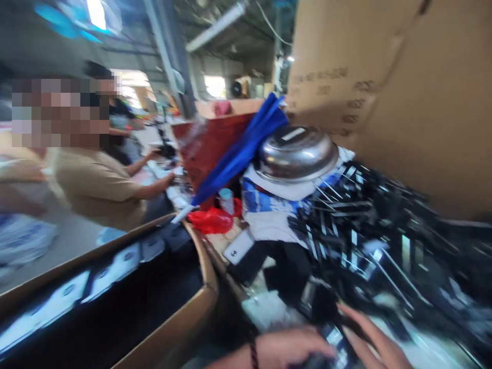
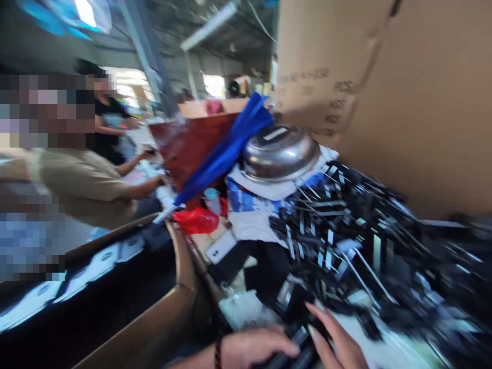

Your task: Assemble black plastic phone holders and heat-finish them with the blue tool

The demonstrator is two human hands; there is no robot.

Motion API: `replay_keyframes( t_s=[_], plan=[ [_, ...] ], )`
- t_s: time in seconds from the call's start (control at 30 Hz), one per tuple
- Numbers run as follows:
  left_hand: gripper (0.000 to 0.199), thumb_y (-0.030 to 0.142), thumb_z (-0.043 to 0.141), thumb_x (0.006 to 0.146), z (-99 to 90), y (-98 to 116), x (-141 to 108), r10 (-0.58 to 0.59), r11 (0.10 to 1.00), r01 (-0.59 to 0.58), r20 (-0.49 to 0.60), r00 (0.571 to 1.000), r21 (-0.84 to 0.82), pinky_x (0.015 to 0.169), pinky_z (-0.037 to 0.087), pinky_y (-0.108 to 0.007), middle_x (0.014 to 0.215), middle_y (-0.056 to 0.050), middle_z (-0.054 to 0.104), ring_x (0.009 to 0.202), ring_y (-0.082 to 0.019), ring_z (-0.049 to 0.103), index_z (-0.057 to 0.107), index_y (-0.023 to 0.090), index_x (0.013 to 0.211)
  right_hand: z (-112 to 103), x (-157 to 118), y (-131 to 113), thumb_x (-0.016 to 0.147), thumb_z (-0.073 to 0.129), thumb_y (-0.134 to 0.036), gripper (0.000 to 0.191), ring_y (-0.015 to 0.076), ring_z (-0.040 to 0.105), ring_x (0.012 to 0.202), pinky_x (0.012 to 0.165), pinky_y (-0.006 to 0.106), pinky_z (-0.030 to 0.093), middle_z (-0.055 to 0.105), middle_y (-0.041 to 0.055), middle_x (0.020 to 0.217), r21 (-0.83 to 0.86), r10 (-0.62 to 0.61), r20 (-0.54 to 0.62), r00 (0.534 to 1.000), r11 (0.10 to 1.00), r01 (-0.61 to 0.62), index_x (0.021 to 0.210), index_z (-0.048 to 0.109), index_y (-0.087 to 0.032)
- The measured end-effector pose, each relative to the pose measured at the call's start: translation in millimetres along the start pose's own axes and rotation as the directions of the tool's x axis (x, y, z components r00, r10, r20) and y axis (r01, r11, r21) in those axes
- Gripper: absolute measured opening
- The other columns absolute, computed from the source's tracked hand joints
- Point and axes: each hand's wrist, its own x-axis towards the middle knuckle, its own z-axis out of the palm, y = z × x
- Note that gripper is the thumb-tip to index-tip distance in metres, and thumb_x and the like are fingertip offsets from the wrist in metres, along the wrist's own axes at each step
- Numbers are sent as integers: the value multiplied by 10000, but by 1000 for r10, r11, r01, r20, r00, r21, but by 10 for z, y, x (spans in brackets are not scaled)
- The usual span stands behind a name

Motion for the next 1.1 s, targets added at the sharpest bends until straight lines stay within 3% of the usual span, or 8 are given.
replay_keyframes(
  t_s=[0.03, 0.1, 0.17, 0.37, 0.57, 0.77, 0.93, 1.1],
  plan=[
    [510, 540, 440, 890, 85, -16, -9, -33, 995, 45, 129, 991, -93, 580, 552, -342, 780, -79, 698, 663, -213, 643, 727, 119, 887, -72, -83, 20, 872, 560, -467, 286, 243, 671, 971, 821, 359, 579, 695, 73, 1037, -19, 34, 6, 999, 999, -33, 1074, 652, -286],
    [465, 507, 454, 847, 187, -18, -44, -67, 918, 198, 360, 931, -342, 512, 527, -315, 664, -72, 672, 550, -193, 617, 710, 121, 892, -180, -189, 28, 887, 490, -376, 306, 258, 659, 1019, 866, 386, 557, 695, 94, 1083, -16, -7, 135, 991, 1000, 9, 1125, 630, -243],
    [366, 445, 541, 800, 196, 7, -55, -70, 813, 315, 455, 887, -489, 510, 510, -274, 658, -49, 667, 522, -163, 616, 646, 136, 965, -245, -215, 13, 897, 442, -279, 333, 239, 658, 994, 866, 392, 540, 686, 103, 1095, -21, -4, 199, 980, 1000, 8, 1187, 590, -207],
    [416, 469, 636, 747, 189, 113, -20, -120, 803, 379, 499, 858, -459, 491, 504, -279, 722, -47, 672, 521, -165, 621, 571, 131, 984, -369, -259, -97, 907, 469, -169, 264, 215, 610, 995, 877, 381, 487, 666, 82, 1060, -107, 46, 229, 972, 994, -22, 1141, 587, -201],
    [472, 406, 606, 803, 237, 210, -45, -149, 808, 404, 514, 844, -429, 525, 503, -258, 723, -18, 667, 551, -150, 626, 491, 140, 1175, -462, -312, -99, 905, 497, -148, 261, 222, 597, 926, 828, 382, 482, 662, 93, 998, -210, 73, 254, 964, 977, -19, 1144, 599, -166],
    [431, 402, 611, 801, 258, 114, 6, -130, 845, 362, 506, 853, -394, 506, 500, -250, 841, -40, 672, 545, -131, 617, 510, 148, 1135, -510, -290, -103, 926, 501, -188, 211, 218, 627, 893, 792, 350, 478, 682, 69, 998, -267, 127, 313, 941, 963, -42, 1099, 623, -192],
    [480, 419, 593, 821, 272, 59, 37, -156, 858, 377, 523, 838, -348, 510, 497, -239, 872, -42, 671, 567, -129, 620, 481, 175, 1220, -540, -296, -115, 912, 504, -162, 241, 197, 660, 801, 716, 304, 470, 712, 36, 944, -313, 179, 395, 901, 949, -51, 1122, 613, -209],
    [538, 450, 628, 781, 289, 76, 43, -215, 860, 414, 524, 824, -297, 506, 489, -241, 839, -34, 666, 546, -126, 605, 491, 173, 1223, -556, -309, -127, 911, 510, -175, 228, 220, 672, 858, 741, 321, 479, 720, 59, 980, -361, 206, 411, 888, 931, -49, 1110, 618, -191]
  ],
)
